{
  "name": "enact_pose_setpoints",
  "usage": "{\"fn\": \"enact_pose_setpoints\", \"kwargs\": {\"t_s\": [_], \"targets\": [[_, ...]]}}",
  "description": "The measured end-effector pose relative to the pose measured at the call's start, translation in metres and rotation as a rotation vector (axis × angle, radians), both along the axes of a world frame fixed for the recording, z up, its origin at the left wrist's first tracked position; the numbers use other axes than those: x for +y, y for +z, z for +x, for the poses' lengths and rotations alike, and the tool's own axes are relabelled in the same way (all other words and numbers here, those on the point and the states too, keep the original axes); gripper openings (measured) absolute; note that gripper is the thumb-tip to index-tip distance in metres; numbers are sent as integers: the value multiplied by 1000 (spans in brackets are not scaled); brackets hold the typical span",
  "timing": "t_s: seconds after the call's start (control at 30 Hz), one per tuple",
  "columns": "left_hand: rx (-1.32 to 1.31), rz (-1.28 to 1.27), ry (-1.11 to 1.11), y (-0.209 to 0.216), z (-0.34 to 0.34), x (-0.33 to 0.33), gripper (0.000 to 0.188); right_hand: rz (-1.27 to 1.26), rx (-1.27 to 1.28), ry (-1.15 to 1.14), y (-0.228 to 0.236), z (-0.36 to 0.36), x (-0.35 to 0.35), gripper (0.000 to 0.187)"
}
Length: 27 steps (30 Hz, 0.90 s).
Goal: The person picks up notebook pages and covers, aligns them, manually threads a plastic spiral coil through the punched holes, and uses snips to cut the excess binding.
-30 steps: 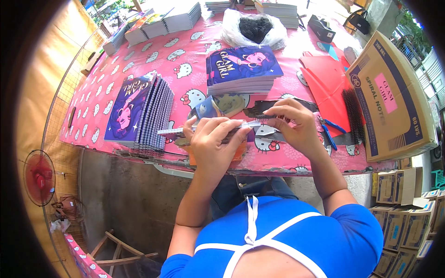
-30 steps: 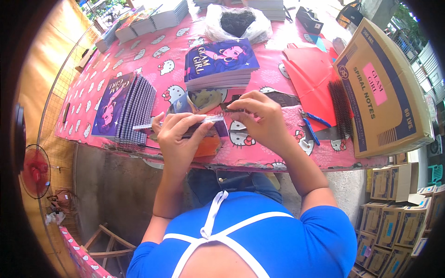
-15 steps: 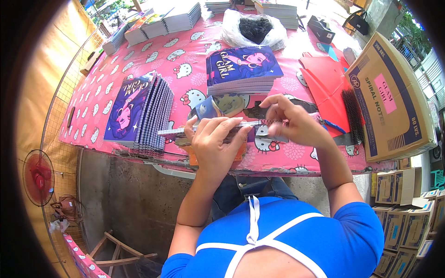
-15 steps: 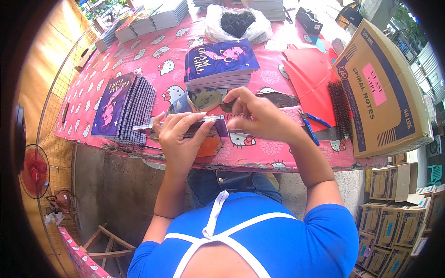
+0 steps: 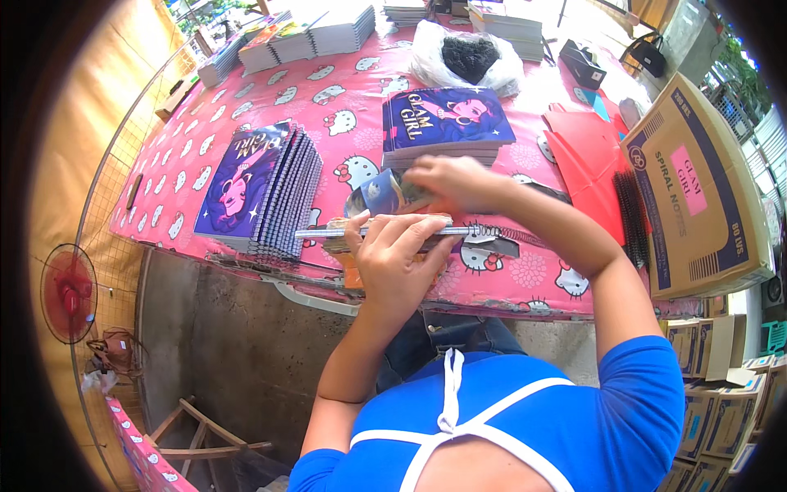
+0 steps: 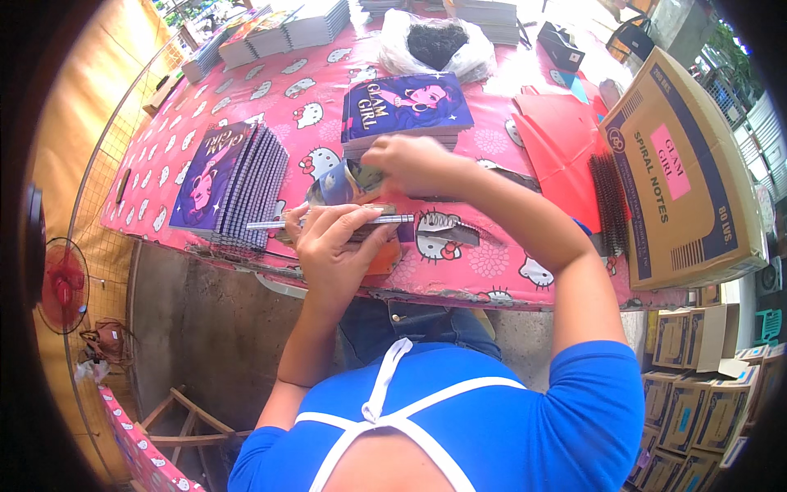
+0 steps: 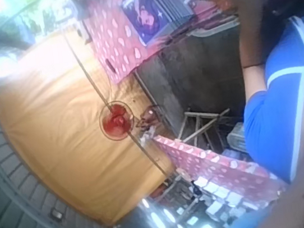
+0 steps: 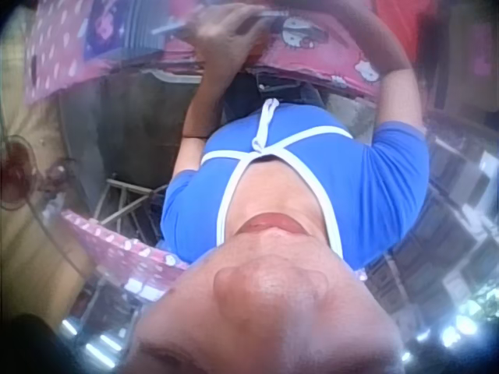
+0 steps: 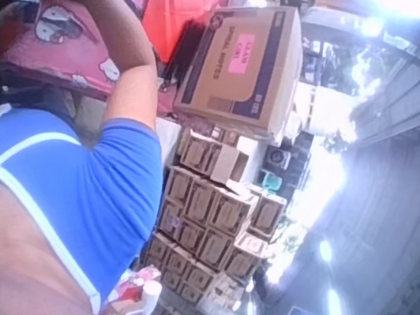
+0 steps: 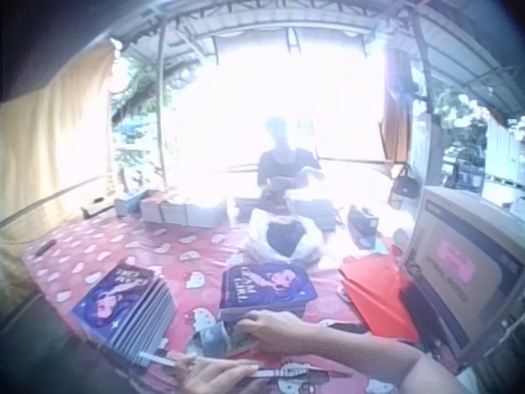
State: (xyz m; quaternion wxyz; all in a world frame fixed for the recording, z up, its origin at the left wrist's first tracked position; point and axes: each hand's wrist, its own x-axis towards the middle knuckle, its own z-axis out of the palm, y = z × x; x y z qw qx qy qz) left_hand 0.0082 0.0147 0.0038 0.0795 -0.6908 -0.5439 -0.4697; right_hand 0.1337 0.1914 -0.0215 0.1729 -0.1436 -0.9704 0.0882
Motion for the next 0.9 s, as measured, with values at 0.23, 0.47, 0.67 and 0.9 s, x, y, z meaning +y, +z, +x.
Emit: {"fn": "enact_pose_setpoints", "kwargs": {"t_s": [0.23,0.47,0.67,0.9], "targets": [[-60,21,89,4,-6,-3,28,-300,140,-215,22,6,-28,37],[-86,17,13,4,-9,5,24,-267,109,-287,27,68,-13,28],[-11,-61,94,10,-14,3,37,-529,245,-96,45,52,-23,30],[13,-222,311,6,-49,-13,34,-571,230,-44,45,23,-30,42]]}}
